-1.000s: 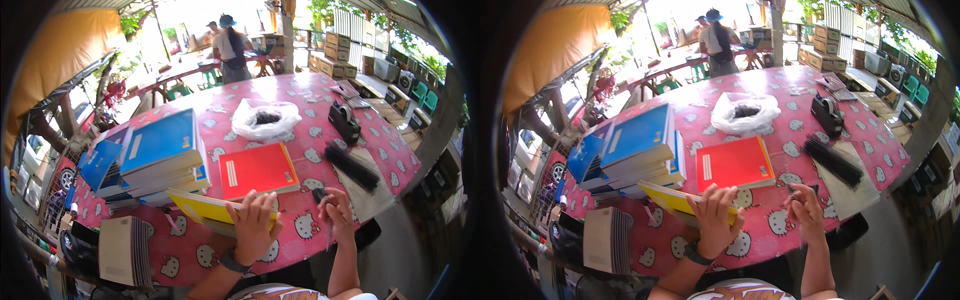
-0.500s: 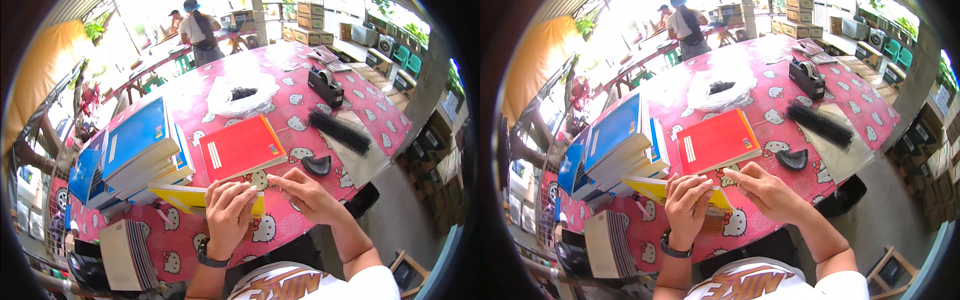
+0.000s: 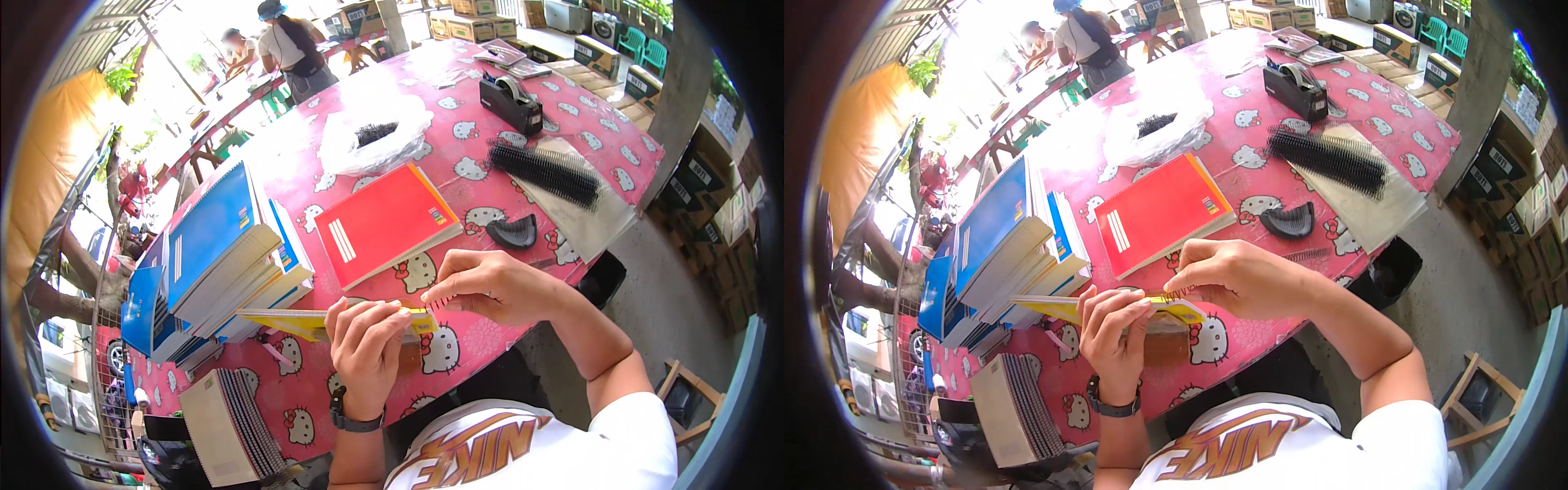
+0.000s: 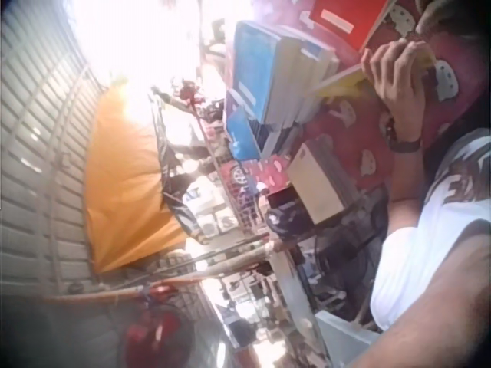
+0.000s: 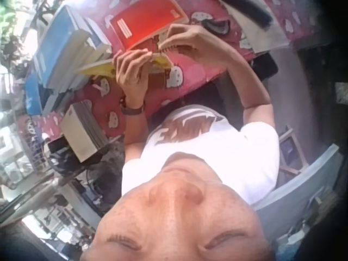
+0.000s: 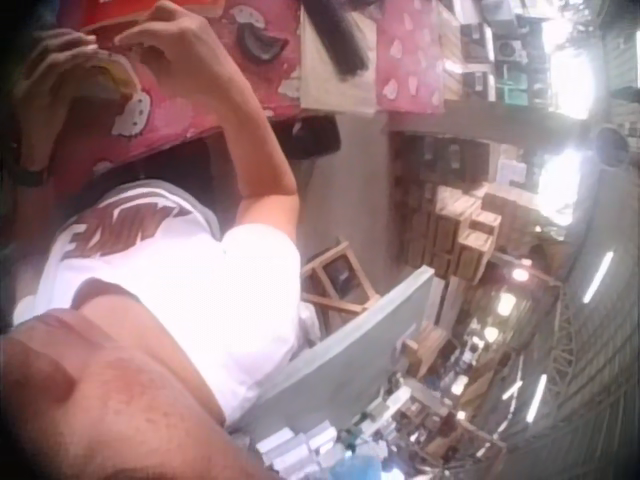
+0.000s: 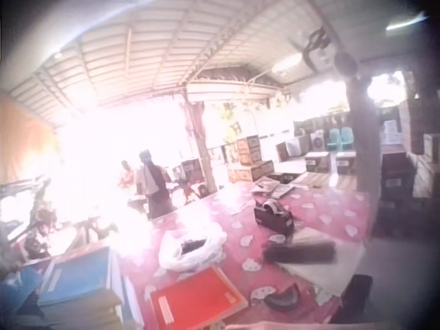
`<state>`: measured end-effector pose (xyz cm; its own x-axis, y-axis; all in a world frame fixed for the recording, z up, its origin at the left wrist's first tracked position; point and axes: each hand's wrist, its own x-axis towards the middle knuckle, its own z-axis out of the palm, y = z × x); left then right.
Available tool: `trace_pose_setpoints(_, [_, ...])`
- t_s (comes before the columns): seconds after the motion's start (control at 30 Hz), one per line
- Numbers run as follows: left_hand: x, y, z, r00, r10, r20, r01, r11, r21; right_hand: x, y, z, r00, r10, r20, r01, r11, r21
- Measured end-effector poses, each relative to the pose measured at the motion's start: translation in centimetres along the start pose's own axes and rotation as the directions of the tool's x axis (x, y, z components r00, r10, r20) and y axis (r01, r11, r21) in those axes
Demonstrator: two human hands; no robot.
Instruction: The person sorts various colorful notebooks by placing them one by one into an organized stack, while also applying small black plastic spiral binders to some of the books.
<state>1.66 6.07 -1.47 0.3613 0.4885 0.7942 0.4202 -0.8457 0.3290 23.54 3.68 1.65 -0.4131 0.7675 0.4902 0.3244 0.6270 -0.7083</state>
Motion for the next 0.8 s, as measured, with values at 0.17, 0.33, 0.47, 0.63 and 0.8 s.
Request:
trace_pose_setpoints(0.17, [-1.3, 0.3, -0.4, 1.0, -0.015, -0.008, 0.015, 1.0, 0.004, 0.3, -0.6, 0.0, 0.991, -0.011, 0.13, 0.007, 0.999, 0.033])
trace_pose_setpoints(0.33, [-1.8, 0.5, -0.6, 0.999, 0.035, -0.015, -0.034, 0.999, 0.021, 0.3, -0.5, 0.2, 0.987, -0.066, 0.146, 0.067, 0.998, 0.0])
trace_pose_setpoints(0.47, [-1.6, 0.5, -0.7, 0.999, 0.034, -0.013, -0.033, 0.999, 0.029, 0.3, -0.9, -0.1, 0.97, -0.084, 0.23, 0.093, 0.995, -0.03])
trace_pose_setpoints(0.63, [0.0, 0.6, 0.1, 1.0, -0.019, -0.017, 0.019, 1.0, 0.0, -0.6, -0.4, 0.3, 0.98, -0.015, 0.197, 0.04, 0.991, -0.128])
trace_pose_setpoints(0.8, [1.9, 0.9, -0.1, 0.995, -0.044, 0.088, 0.04, 0.998, 0.043, 0.4, -2.2, -0.2, 0.991, 0.119, 0.062, -0.099, 0.961, -0.258])
